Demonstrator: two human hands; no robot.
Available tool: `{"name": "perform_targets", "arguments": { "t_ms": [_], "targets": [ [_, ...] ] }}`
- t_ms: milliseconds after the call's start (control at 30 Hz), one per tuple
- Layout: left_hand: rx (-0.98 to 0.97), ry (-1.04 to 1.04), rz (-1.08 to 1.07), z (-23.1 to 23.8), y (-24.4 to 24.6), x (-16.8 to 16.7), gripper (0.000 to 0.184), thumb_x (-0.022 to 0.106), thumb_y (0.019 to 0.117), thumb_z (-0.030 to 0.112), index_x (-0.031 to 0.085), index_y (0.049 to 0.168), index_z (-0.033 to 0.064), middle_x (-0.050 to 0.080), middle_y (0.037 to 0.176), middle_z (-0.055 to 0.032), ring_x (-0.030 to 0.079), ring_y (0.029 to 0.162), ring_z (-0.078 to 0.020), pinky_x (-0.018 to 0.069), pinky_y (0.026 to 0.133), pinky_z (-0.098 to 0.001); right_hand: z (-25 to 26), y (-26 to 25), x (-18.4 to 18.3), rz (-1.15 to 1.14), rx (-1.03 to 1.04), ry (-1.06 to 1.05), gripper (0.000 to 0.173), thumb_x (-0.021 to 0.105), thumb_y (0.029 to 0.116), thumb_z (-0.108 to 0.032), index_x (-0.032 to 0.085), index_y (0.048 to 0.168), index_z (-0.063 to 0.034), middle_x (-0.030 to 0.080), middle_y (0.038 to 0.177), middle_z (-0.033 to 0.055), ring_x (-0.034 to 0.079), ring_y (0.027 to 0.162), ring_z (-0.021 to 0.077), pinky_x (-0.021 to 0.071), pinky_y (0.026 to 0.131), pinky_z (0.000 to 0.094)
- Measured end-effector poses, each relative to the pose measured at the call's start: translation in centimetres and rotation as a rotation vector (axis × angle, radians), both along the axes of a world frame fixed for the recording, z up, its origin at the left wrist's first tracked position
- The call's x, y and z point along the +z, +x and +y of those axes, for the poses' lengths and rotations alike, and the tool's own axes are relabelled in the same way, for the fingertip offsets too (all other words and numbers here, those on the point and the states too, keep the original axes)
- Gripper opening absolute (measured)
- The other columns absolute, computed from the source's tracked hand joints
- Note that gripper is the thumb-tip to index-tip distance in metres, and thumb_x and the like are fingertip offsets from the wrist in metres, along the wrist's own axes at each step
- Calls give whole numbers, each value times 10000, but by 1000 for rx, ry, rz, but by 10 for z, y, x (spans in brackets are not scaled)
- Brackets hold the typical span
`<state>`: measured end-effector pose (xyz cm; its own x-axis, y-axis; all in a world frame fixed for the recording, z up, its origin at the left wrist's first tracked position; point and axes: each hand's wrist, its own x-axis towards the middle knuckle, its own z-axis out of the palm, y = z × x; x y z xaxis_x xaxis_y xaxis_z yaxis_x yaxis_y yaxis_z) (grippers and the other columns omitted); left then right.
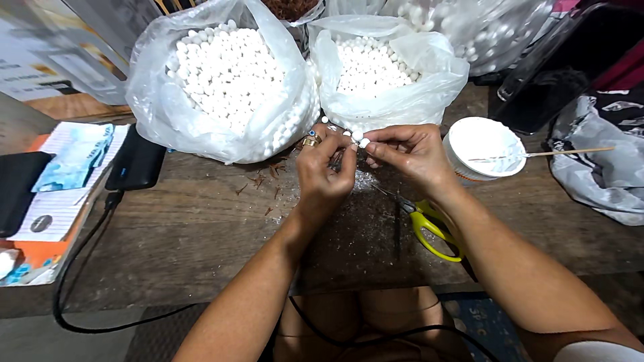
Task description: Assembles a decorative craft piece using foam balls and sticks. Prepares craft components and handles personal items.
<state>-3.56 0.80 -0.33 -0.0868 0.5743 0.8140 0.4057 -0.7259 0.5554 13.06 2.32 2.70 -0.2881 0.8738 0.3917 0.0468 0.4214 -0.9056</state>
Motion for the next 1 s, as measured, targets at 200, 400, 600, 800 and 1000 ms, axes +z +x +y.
{"name": "perform_targets", "arguments": {
  "t_ms": [200,400,600,800,1000],
  "targets": [
    [-27,0,-11,0,0,-1,106,614,862,-7,690,804,-53,585,822,-83,548,811,-57,431,730,-139,-1,-2,-1,-8,-29,9,80,648,940,-1,725,946,-19,695,747,-78,644,630,-32,575,626,152],
    [-28,-2,1,0,1,-2,106,616,859,-10,695,805,-56,582,826,-89,548,812,-65,432,733,-143,0,-2,-2,-25,-47,12,103,651,948,-31,724,877,-50,683,720,-92,627,608,-42,560,600,149],
    [-45,-19,-21,0,2,-3,101,614,856,-13,691,804,-53,592,809,-73,554,811,-43,436,735,-137,0,-4,-5,-20,-54,11,118,653,949,-30,723,856,-51,679,719,-89,619,603,-45,552,594,142],
    [-122,-104,-58,-2,0,1,93,610,882,-26,679,828,-56,587,824,-52,546,804,-25,440,723,-129,-2,-6,-4,-15,-77,-19,131,647,965,-27,719,857,-46,663,697,-88,602,581,-46,538,577,130],
    [-220,-406,-444,-2,-2,7,116,636,923,-60,726,919,13,665,969,44,637,908,12,549,787,-155,4,-3,-1,79,-64,-158,216,506,1056,-92,697,1088,2,679,803,-49,631,633,11,564,597,177]
  ]
}}
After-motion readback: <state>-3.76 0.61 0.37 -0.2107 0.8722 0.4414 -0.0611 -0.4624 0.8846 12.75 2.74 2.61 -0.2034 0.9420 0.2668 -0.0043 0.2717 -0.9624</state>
